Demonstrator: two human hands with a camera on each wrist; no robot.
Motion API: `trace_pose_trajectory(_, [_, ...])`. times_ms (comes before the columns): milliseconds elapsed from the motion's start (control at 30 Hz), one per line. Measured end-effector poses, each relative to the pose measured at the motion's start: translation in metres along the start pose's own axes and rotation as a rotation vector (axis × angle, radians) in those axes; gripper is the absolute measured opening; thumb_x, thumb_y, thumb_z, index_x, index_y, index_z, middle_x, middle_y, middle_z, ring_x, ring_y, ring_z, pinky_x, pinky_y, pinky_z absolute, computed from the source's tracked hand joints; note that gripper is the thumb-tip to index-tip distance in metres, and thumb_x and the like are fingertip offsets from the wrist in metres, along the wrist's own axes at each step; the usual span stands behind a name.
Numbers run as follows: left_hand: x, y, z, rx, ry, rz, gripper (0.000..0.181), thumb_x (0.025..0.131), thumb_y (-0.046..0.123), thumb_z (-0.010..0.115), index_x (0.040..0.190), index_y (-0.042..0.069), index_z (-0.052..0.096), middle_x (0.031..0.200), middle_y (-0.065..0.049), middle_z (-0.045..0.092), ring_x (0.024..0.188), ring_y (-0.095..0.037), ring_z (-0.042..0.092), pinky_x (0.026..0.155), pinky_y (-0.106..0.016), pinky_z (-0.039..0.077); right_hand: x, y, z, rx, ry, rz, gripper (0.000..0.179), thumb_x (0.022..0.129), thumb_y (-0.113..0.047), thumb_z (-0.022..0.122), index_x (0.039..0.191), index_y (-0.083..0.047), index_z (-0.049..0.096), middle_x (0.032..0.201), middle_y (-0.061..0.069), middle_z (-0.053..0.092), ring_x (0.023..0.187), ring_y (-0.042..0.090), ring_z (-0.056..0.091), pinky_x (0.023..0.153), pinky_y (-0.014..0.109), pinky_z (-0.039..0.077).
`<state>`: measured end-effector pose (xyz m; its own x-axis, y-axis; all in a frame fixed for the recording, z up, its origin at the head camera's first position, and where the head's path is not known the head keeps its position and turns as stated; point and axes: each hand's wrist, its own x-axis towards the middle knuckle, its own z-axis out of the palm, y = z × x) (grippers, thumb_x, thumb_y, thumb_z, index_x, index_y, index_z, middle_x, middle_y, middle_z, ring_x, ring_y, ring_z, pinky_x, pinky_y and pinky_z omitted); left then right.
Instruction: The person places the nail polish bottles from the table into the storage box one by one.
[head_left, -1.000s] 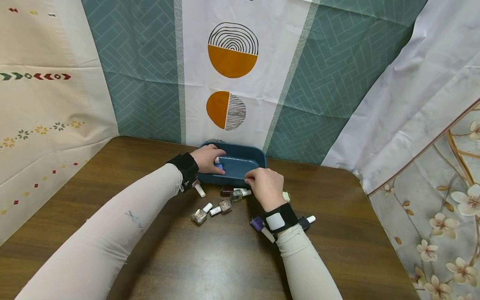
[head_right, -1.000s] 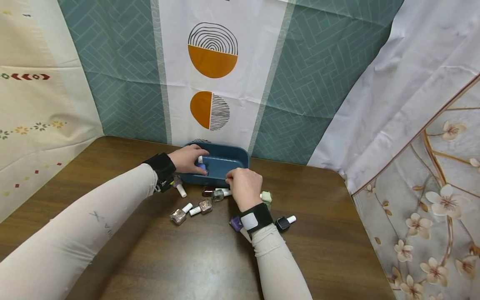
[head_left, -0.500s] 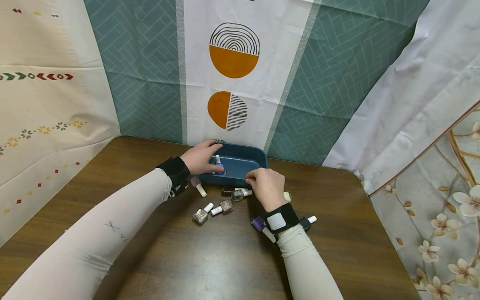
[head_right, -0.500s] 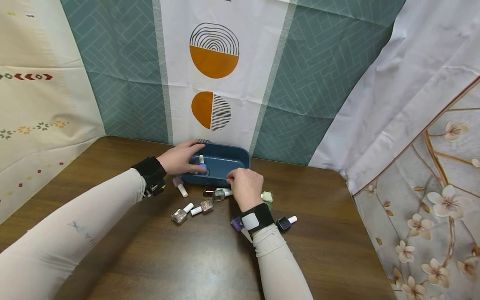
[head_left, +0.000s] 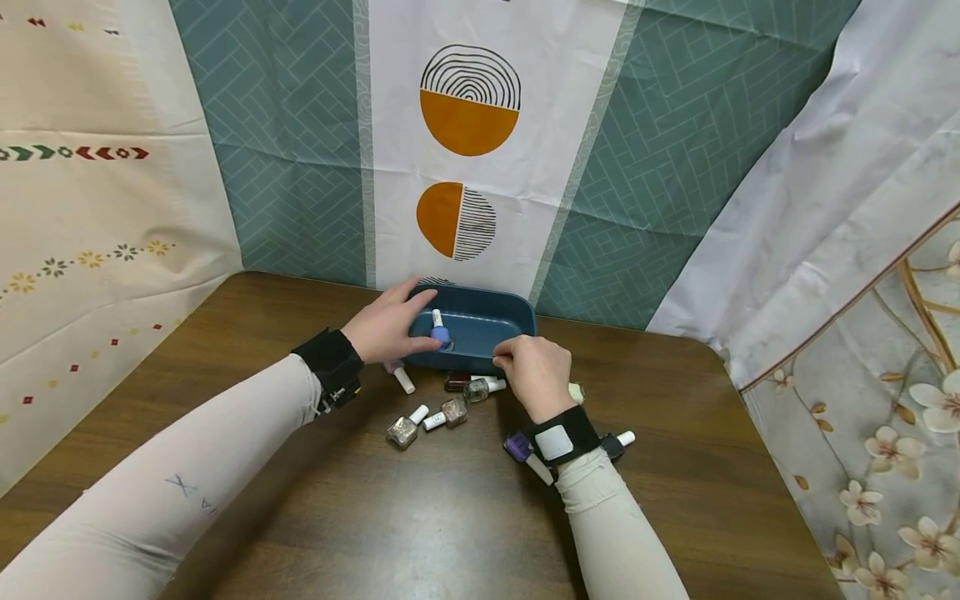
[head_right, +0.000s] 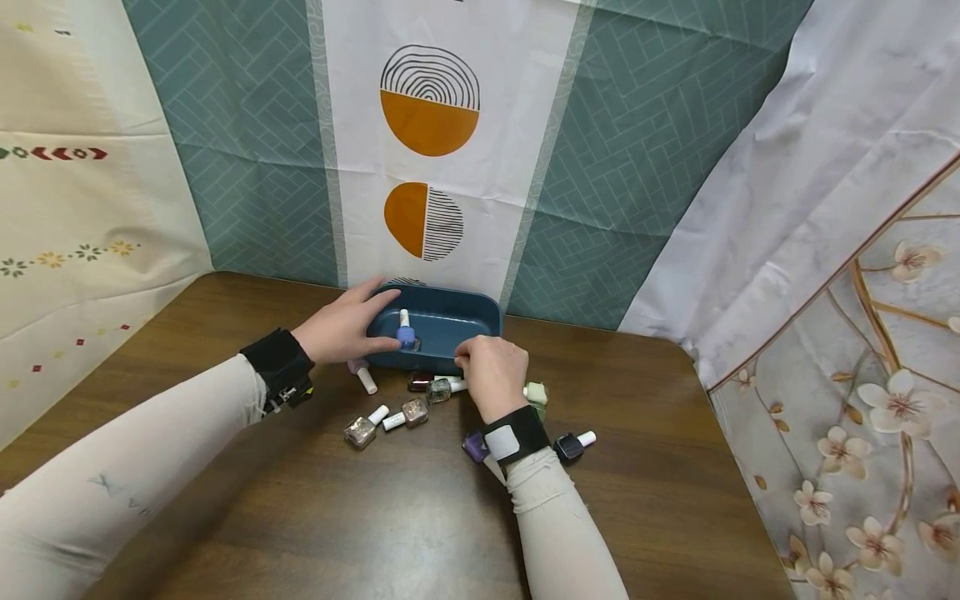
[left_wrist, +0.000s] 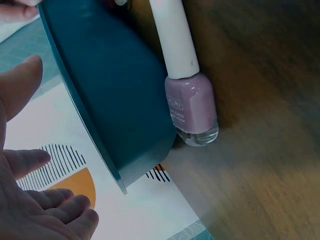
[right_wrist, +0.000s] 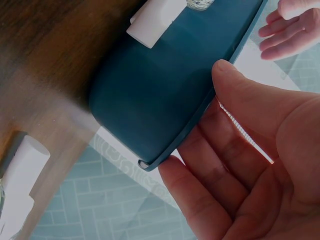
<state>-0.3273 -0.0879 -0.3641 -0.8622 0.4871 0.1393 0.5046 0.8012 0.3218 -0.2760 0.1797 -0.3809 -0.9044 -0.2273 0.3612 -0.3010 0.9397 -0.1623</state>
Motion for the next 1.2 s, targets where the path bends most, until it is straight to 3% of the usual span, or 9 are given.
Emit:
trace_pose_trajectory(267, [-0.019,0.000,-0.002,-0.023,0.014,0.010,0.091,0.094,0.048,0.076,0.162,0.006,0.032,0.171,-0.023,0.013,0.152,-0.045,0.025,0.119,-0.059,0.033,0.000,0.000,0.000,0.005,0.003,-0.004,0.007,0.091,-0.028,0.082,0.098,-0.028,0.085,0.092,-0.005,0.079,0.077,0.020,0.073,0.061,0.043,0.055])
trace_pose_trajectory(500, [-0.036,-0.003,0.001,-0.034,0.021,0.002,0.092,0.093,0.045,0.078,0.163,0.007,0.031,0.168,-0.028,0.018,0.151,-0.048,0.027,0.117,-0.062,0.034,0.000,0.001,0.001,0.009,0.008,-0.005,0.008,0.091,-0.028,0.082,0.098,-0.027,0.085,0.092,-0.005,0.079,0.078,0.021,0.073,0.062,0.044,0.056])
trace_pose_trajectory(1033, [-0.069,-0.004,0.015,-0.078,0.070,-0.030,0.102,0.089,0.043,0.082,0.166,0.012,0.022,0.166,-0.028,0.025,0.147,-0.049,0.033,0.114,-0.066,0.037,0.000,0.001,0.002,0.011,0.007,-0.001,0.008,0.091,-0.029,0.082,0.098,-0.027,0.085,0.093,-0.005,0.079,0.079,0.022,0.073,0.064,0.045,0.056])
trace_pose_trajectory(1200, [-0.075,-0.002,0.020,-0.091,0.059,-0.051,0.106,0.087,0.043,0.085,0.166,0.014,0.021,0.165,-0.029,0.026,0.147,-0.050,0.034,0.115,-0.066,0.035,0.001,0.000,0.001,0.007,-0.004,0.008,0.008,0.091,-0.029,0.082,0.098,-0.027,0.085,0.093,-0.005,0.080,0.080,0.022,0.073,0.064,0.045,0.055])
